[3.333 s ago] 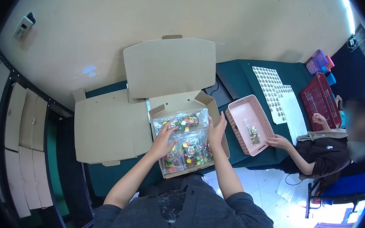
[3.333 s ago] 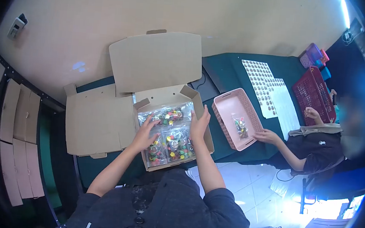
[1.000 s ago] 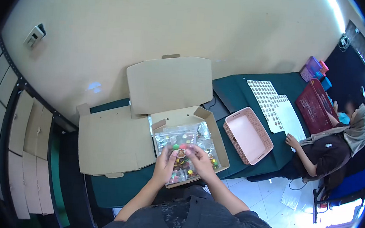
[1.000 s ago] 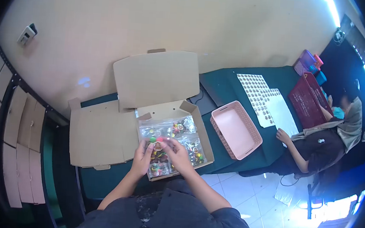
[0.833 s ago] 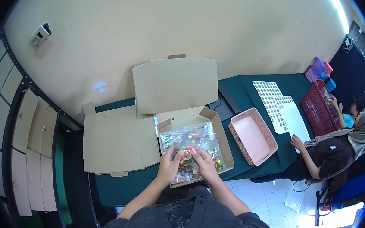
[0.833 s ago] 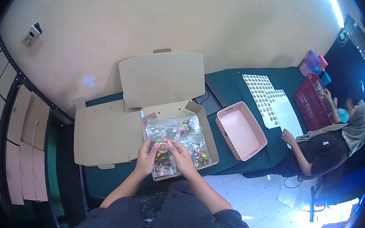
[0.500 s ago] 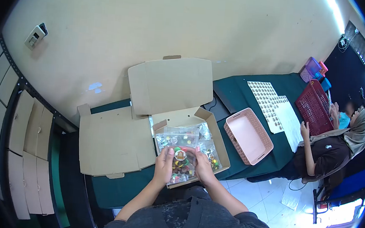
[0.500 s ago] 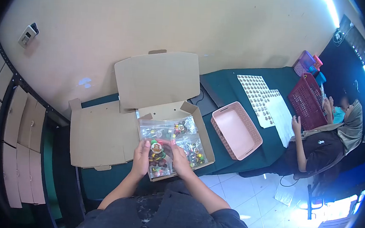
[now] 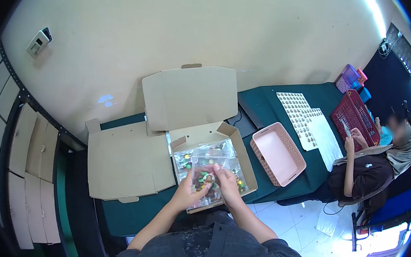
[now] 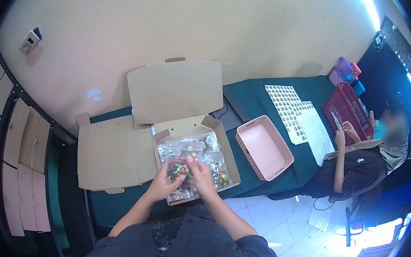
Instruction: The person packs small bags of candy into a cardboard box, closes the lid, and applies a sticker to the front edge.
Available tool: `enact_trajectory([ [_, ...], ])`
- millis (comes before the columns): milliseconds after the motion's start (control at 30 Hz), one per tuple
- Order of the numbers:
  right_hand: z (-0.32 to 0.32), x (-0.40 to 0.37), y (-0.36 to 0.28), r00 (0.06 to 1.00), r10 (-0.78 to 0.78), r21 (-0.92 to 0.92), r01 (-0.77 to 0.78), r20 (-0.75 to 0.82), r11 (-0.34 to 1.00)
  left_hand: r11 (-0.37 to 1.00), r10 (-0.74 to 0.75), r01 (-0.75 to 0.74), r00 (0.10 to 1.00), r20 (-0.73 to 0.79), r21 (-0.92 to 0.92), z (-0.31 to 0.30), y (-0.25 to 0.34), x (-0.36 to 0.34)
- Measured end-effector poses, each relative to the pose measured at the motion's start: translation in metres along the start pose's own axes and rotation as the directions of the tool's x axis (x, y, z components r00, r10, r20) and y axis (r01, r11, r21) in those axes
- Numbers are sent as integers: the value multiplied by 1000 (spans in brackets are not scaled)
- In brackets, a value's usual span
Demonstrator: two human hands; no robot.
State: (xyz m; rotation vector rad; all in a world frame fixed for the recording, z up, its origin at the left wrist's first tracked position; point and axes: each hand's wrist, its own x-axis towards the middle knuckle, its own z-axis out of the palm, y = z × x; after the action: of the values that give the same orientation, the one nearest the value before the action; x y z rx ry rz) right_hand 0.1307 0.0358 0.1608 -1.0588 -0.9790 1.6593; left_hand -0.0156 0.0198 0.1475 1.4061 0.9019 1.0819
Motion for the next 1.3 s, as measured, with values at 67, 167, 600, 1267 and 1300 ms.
enact_trajectory([
  [67, -2, 2, 2, 999, 27, 144, -22, -37, 989, 999, -33, 33, 999, -2, 16, 1, 1, -3],
  [167, 7, -2, -5, 992, -116, -87, 120, 55, 989, 995, -82, 76, 991, -103, -62, 2, 0, -5],
  [600, -10, 3, 16, 990, -121, -141, 130, 70, 981, 993, 58, -83, 964, -259, -86, -16, -18, -3],
  [1267, 14, -8, 4, 805, -562, -620, 544, 193, 565, 969, 216, -191, 963, -161, 155, -5, -1, -8],
  [1300, 16, -9, 5, 799, -570, -612, 552, 193, 566, 984, 176, -170, 968, -179, 47, 0, -5, -9],
])
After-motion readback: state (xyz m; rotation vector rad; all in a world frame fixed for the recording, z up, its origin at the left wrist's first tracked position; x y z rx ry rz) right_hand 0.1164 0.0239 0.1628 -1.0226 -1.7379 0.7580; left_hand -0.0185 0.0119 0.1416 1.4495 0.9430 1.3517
